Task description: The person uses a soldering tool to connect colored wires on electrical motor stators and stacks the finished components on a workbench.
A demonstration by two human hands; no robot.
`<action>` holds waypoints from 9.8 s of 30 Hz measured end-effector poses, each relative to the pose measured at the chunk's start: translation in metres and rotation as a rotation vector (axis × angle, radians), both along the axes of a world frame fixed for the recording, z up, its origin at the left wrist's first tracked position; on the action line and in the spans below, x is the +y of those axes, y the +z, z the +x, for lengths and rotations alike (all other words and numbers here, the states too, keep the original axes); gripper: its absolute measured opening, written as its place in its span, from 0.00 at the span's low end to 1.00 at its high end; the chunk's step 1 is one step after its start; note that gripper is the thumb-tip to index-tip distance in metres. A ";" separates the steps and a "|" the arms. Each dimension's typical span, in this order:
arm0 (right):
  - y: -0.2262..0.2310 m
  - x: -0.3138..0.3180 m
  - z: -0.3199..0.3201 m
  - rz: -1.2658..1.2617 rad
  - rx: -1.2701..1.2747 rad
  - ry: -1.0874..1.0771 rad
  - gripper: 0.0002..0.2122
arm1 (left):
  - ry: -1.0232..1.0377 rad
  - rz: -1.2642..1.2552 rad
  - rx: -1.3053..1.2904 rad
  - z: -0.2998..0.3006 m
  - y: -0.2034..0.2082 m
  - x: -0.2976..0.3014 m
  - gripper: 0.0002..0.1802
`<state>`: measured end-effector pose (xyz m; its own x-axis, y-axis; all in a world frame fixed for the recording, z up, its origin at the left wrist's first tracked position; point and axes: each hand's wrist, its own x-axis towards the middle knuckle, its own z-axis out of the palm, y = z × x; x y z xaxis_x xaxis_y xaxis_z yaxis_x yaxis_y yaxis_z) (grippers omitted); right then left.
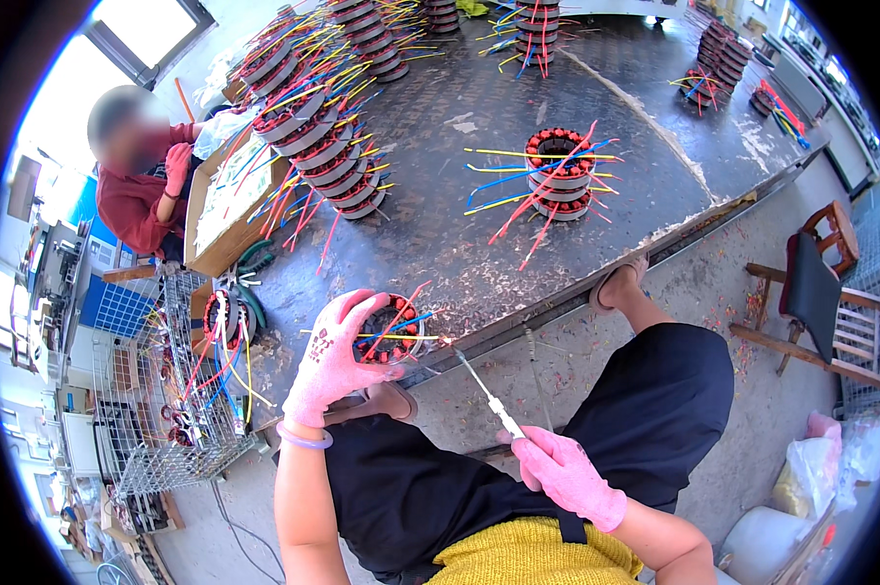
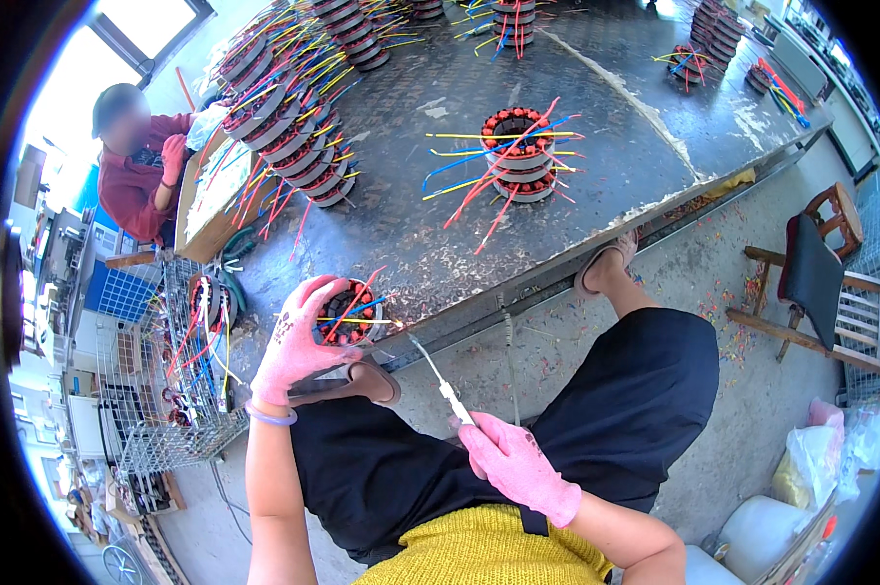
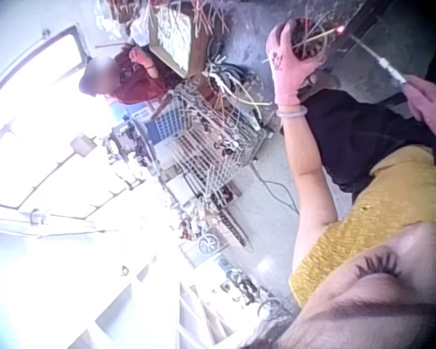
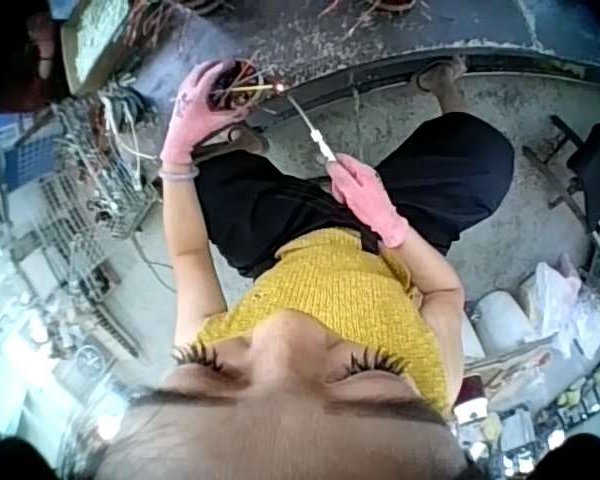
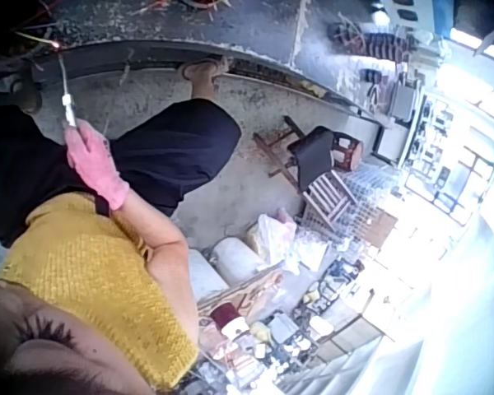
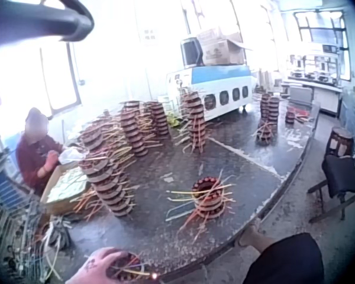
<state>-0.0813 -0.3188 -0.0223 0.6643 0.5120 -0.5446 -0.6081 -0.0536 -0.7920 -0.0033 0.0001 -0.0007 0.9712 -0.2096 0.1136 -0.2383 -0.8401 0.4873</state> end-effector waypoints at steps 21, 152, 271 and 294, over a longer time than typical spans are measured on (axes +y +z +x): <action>-0.002 0.000 0.000 -0.025 -0.053 0.020 0.16 | -0.004 0.032 -0.019 0.000 -0.001 0.000 0.50; -0.003 0.001 -0.005 0.022 -0.039 -0.010 0.16 | -0.068 0.085 -0.051 0.002 0.000 -0.001 0.49; -0.007 -0.008 0.002 0.016 -0.009 -0.022 0.18 | -0.089 0.191 -0.046 -0.001 0.009 -0.004 0.50; 0.004 0.001 0.005 0.032 0.039 -0.059 0.16 | -0.107 0.131 -0.076 0.003 0.000 0.003 0.49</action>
<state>-0.0761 -0.3174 -0.0181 0.6726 0.4901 -0.5545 -0.6396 0.0082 -0.7686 -0.0006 0.0026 -0.0005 0.9321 -0.3294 0.1503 -0.3618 -0.8630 0.3526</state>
